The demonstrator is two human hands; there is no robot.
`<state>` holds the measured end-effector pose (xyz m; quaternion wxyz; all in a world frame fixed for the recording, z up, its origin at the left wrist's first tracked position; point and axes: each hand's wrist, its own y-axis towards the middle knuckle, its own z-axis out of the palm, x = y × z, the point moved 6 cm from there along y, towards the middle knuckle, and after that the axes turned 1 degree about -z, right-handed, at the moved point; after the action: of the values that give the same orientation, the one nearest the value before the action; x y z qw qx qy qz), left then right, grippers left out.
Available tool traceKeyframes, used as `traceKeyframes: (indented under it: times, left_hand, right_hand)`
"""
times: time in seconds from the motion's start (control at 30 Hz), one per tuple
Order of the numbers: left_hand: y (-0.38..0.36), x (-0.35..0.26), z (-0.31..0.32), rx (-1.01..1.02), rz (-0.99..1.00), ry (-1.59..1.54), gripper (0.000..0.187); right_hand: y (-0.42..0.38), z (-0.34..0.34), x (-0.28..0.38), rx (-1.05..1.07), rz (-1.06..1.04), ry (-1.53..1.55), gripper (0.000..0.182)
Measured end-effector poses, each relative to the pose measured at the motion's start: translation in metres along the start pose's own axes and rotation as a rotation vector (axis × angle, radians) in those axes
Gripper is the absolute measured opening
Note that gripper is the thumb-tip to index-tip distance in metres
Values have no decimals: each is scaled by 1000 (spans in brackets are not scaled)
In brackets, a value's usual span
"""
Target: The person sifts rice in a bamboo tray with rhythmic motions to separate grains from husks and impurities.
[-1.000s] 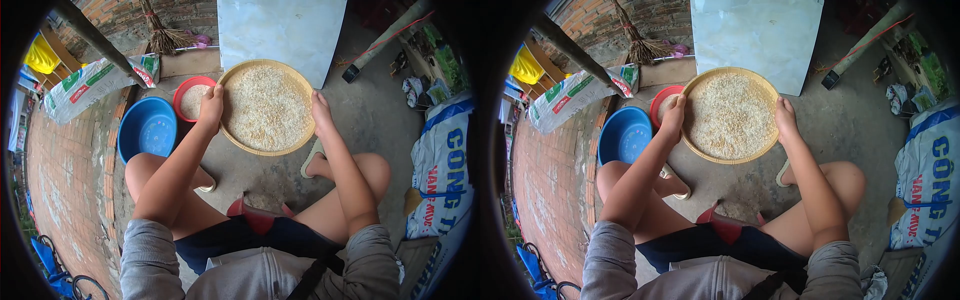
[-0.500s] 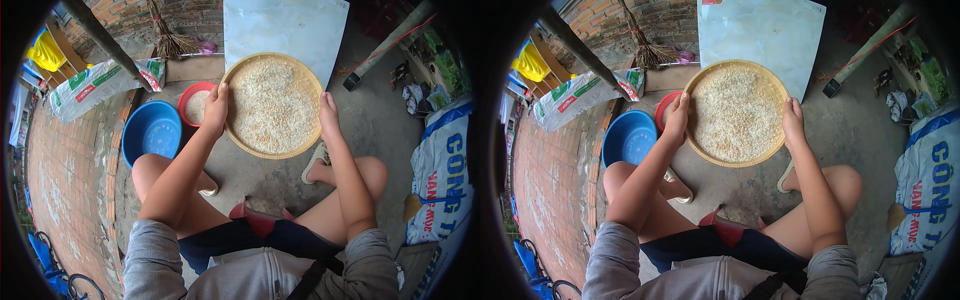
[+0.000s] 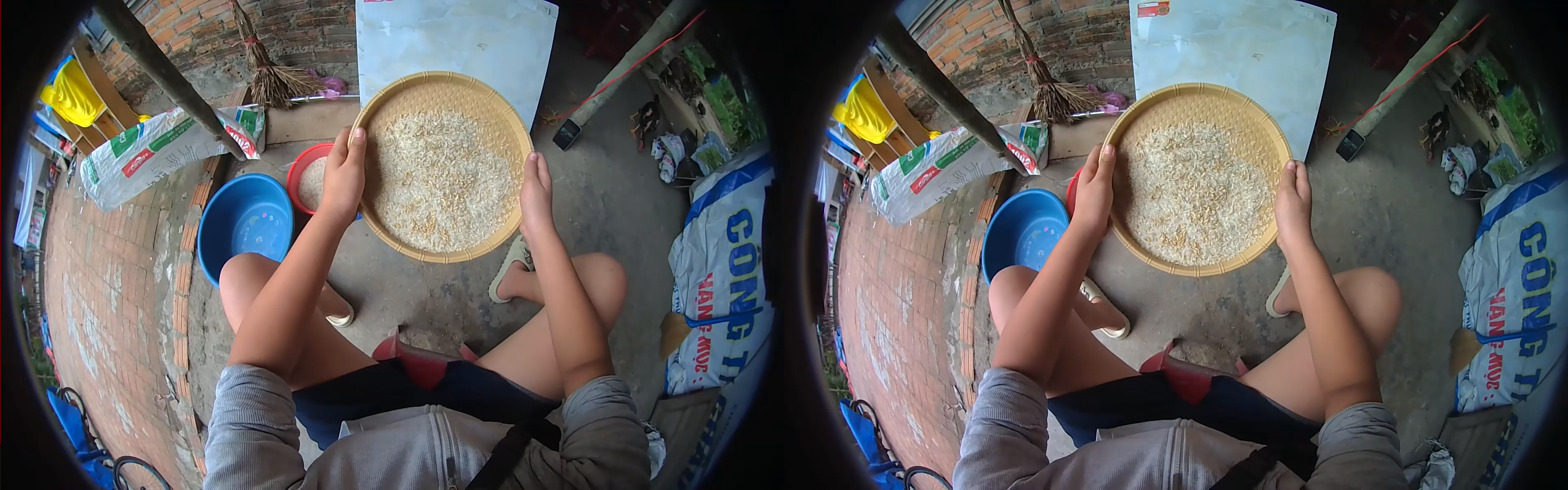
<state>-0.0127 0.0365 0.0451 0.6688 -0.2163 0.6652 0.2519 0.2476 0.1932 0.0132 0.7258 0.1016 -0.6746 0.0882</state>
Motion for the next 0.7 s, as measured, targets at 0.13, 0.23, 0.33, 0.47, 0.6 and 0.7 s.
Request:
traceKeyframes:
  times: [0.13, 0.23, 0.33, 0.47, 0.6, 0.7]
  left_hand:
    - [5, 24, -2, -78, -130, 66, 41]
    - [1, 18, 1, -73, -125, 50, 42]
    - [-3, 12, 1, -25, -67, 4, 43]
    - [1, 27, 0, -47, -112, 32, 40]
    - [-9, -2, 4, -41, 57, -62, 39]
    - [-8, 9, 0, -86, -18, -32, 38]
  right_hand:
    - [10, 5, -16, 56, 121, 27, 34]
    - [5, -4, -28, -68, 302, -16, 34]
    - [3, -3, -6, 0, 90, -16, 35]
    - [7, 2, -23, -31, 220, -4, 35]
    - [3, -2, 5, -8, -34, -27, 35]
    - [13, 3, -13, -13, 81, -56, 35]
